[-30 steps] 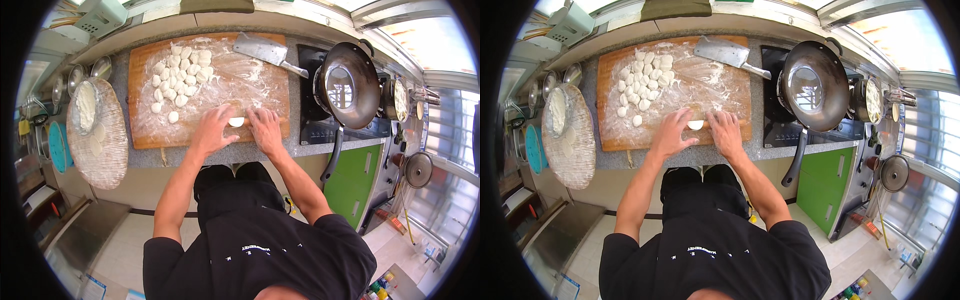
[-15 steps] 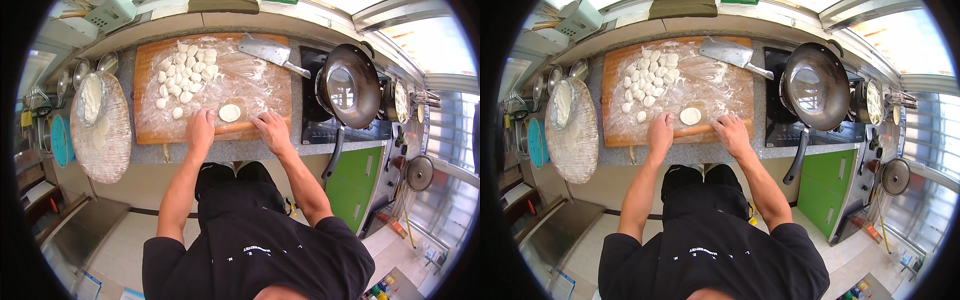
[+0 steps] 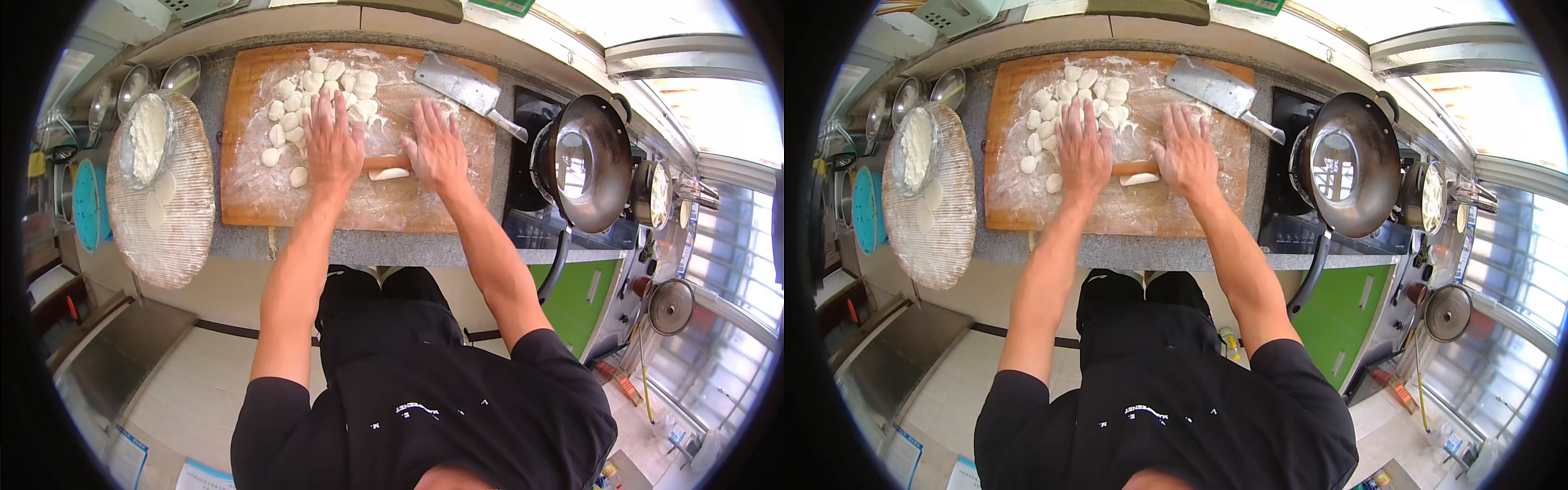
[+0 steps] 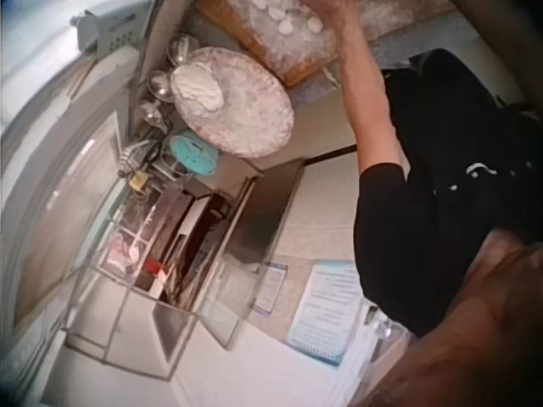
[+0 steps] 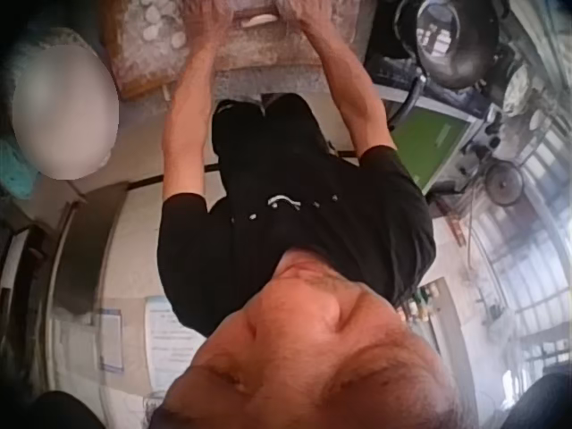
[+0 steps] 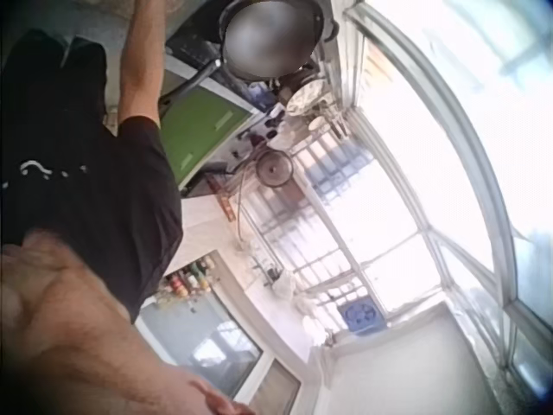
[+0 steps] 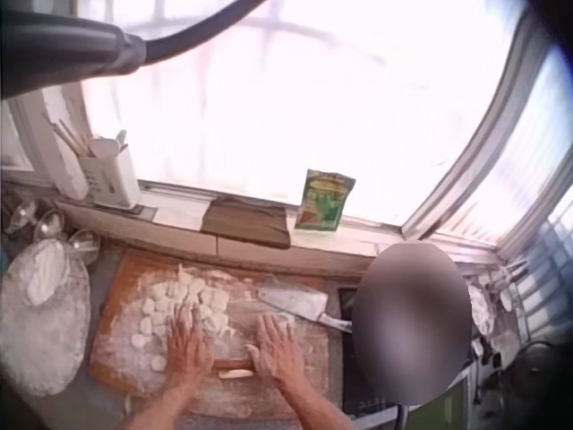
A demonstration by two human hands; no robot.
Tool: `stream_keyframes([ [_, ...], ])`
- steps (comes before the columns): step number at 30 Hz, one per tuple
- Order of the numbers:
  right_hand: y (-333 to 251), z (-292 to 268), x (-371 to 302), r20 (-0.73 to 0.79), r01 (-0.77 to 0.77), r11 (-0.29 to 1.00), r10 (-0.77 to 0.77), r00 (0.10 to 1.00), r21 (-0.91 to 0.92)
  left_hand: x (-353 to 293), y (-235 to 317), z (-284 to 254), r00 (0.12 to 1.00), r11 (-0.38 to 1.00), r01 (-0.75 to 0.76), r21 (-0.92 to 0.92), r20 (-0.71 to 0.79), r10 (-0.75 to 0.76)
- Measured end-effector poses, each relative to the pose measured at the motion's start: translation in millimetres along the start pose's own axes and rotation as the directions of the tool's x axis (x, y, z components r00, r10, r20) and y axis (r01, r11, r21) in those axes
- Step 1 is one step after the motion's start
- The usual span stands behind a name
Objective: The person repeatedly rolls small dough balls into flat circular discs using a wooden rolling pin on a floured wooden board. After flattening each piece, they place it onto a nearby tray. The process is repeated continuously throughout the clip.
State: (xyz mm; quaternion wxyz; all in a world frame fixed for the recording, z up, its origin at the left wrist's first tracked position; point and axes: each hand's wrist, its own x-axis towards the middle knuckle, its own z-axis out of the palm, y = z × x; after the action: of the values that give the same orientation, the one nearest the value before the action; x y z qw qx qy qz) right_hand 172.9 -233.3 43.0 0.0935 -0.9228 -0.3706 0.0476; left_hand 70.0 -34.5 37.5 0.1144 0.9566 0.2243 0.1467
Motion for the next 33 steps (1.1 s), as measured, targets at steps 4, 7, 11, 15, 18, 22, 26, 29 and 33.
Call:
stream_keyframes([
  [4, -9, -1, -1, -0.003, -0.029, 0.999, 0.029, 1.000, -0.032, 3, -8, 3, 0.999, 0.999, -0.031, 0.013, 0.045, 0.031],
  [7, -20, 3, -43, 0.018, -0.025, 0.998, 0.026, 1.000, -0.064, -50, -9, -10, 0.982, 0.993, -0.116, 0.016, 0.150, 0.112],
  [11, -34, -11, -96, 0.086, -0.002, 0.999, -0.001, 0.996, 0.039, -88, -8, -41, 0.933, 0.978, -0.174, -0.116, 0.298, 0.201],
  [15, -21, 3, -119, -0.024, 0.088, 0.989, -0.086, 0.996, 0.122, -84, -8, -44, 0.970, 0.941, -0.133, -0.311, 0.155, 0.188],
  [18, -11, 10, -133, -0.035, 0.183, 0.964, -0.180, 0.983, 0.191, -72, -1, -39, 0.956, 0.862, -0.012, -0.507, 0.246, 0.158],
  [22, -16, -5, -149, -0.085, 0.197, 0.947, -0.181, 0.980, 0.255, -57, 23, -37, 0.914, 0.923, 0.017, -0.385, 0.381, 0.142],
  [26, -15, -13, -163, -0.146, 0.146, 0.951, -0.110, 0.983, 0.272, -73, 39, -31, 0.911, 0.946, -0.014, -0.323, 0.385, 0.145],
  [29, -12, -16, -175, -0.084, 0.073, 0.959, -0.052, 0.995, 0.273, -78, 45, -31, 0.917, 0.955, -0.013, -0.297, 0.377, 0.130],
  [33, -7, -10, -185, -0.124, 0.068, 0.960, -0.036, 0.992, 0.271, -85, 46, -32, 0.915, 0.953, -0.057, -0.298, 0.366, 0.169],
])
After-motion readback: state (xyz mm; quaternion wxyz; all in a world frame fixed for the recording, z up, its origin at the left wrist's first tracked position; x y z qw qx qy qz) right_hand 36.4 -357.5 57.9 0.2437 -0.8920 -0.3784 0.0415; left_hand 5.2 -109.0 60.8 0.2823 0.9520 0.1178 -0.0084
